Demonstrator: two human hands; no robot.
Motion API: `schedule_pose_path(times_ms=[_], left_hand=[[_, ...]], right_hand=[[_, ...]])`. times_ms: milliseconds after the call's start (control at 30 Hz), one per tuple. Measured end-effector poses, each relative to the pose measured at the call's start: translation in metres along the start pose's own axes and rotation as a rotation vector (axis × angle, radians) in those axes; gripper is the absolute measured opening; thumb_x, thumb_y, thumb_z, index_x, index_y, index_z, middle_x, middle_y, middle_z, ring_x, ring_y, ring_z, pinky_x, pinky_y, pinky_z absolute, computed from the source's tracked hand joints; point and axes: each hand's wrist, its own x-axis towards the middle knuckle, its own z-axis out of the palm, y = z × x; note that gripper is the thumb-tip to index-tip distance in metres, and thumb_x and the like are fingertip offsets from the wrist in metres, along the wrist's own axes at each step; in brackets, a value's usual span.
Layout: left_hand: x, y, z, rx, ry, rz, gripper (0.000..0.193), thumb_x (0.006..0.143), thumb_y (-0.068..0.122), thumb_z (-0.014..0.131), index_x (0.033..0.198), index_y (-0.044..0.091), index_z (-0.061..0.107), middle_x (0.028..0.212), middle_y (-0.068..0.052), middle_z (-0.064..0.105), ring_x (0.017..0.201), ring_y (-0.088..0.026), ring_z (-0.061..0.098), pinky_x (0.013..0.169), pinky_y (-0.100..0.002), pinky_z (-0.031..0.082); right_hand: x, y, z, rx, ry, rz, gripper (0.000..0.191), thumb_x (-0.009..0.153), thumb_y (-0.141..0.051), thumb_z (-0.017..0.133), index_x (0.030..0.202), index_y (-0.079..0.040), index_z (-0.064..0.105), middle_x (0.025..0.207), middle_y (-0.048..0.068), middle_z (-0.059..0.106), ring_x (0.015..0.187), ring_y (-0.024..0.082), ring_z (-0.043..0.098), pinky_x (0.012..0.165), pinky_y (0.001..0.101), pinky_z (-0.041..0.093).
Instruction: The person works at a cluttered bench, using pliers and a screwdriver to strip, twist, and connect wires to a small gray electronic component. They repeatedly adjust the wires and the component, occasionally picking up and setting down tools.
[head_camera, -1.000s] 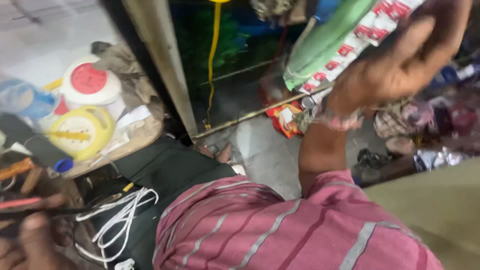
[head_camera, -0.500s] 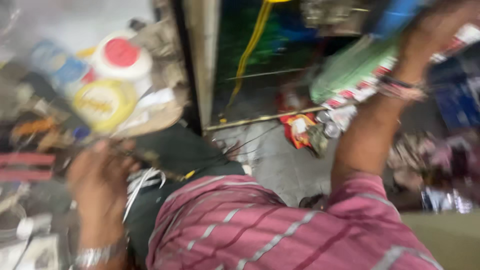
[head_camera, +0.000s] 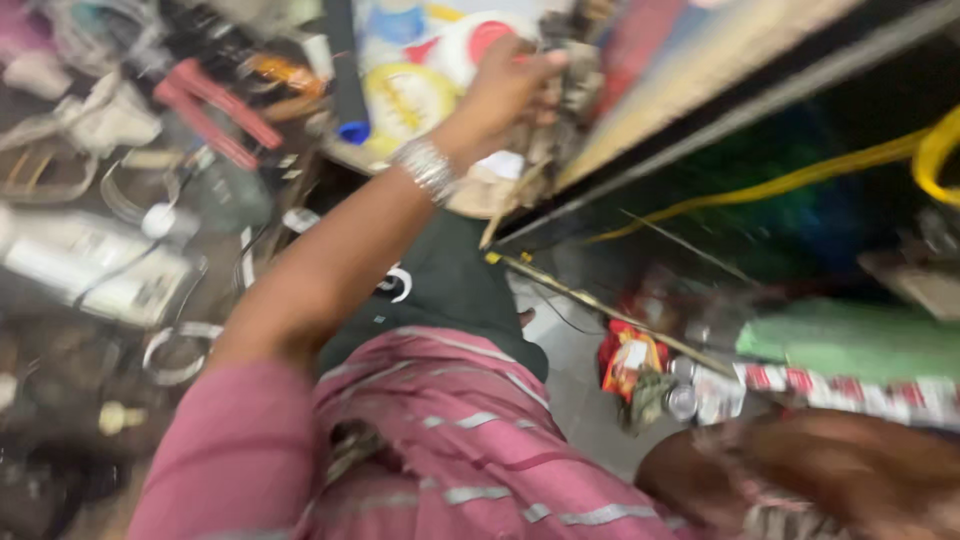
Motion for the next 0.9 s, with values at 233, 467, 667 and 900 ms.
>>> schedule_pose_path(times_ms=[233, 467, 667, 900], left_hand=[[-0.121, -0.069, -0.056, 0.615, 0.181, 0.308, 0.044, 0.093, 0.031, 0.072, 0.126, 0.003, 0.062, 0.108, -0.021, 0.072, 0.101, -0.04, 0.071, 0.082, -0.046, 0.055], [-0.276, 0.0, -0.192, 0.717, 0.473, -0.053, 0.022, 0.093, 0.024, 0.07, 0.108, 0.009, 0.074, 0.089, -0.013, 0.077, 0.076, -0.026, 0.076, 0.07, -0.036, 0.057], [-0.341, 0.044, -0.255, 1.099, 0.899, 0.233, 0.016, 0.102, 0.016, 0.07, 0.112, 0.004, 0.074, 0.104, -0.017, 0.075, 0.089, -0.033, 0.073, 0.076, -0.04, 0.057], [-0.332, 0.007, -0.209, 1.297, 0.753, 0.23, 0.012, 0.107, 0.014, 0.074, 0.115, 0.005, 0.075, 0.098, -0.016, 0.072, 0.087, -0.034, 0.069, 0.079, -0.044, 0.054]], right_hand=[[-0.114, -0.099, 0.047, 0.608, -1.473, 0.412, 0.028, 0.089, 0.006, 0.067, 0.116, -0.001, 0.063, 0.11, 0.014, 0.075, 0.104, 0.027, 0.071, 0.097, 0.0387, 0.053], [-0.244, -0.105, 0.078, 0.874, -1.993, 1.042, 0.03, 0.092, 0.001, 0.068, 0.122, -0.002, 0.065, 0.098, 0.009, 0.079, 0.076, 0.009, 0.071, 0.067, 0.0232, 0.057], [-0.305, -0.109, 0.098, 0.623, -1.681, 0.871, 0.021, 0.098, 0.001, 0.068, 0.119, 0.0, 0.07, 0.098, 0.01, 0.08, 0.065, 0.009, 0.053, 0.058, 0.0213, 0.043], [-0.269, -0.032, 0.061, 0.458, -1.336, 0.632, 0.016, 0.102, 0.001, 0.066, 0.118, 0.001, 0.065, 0.111, 0.01, 0.07, 0.099, 0.015, 0.069, 0.085, 0.0248, 0.056]])
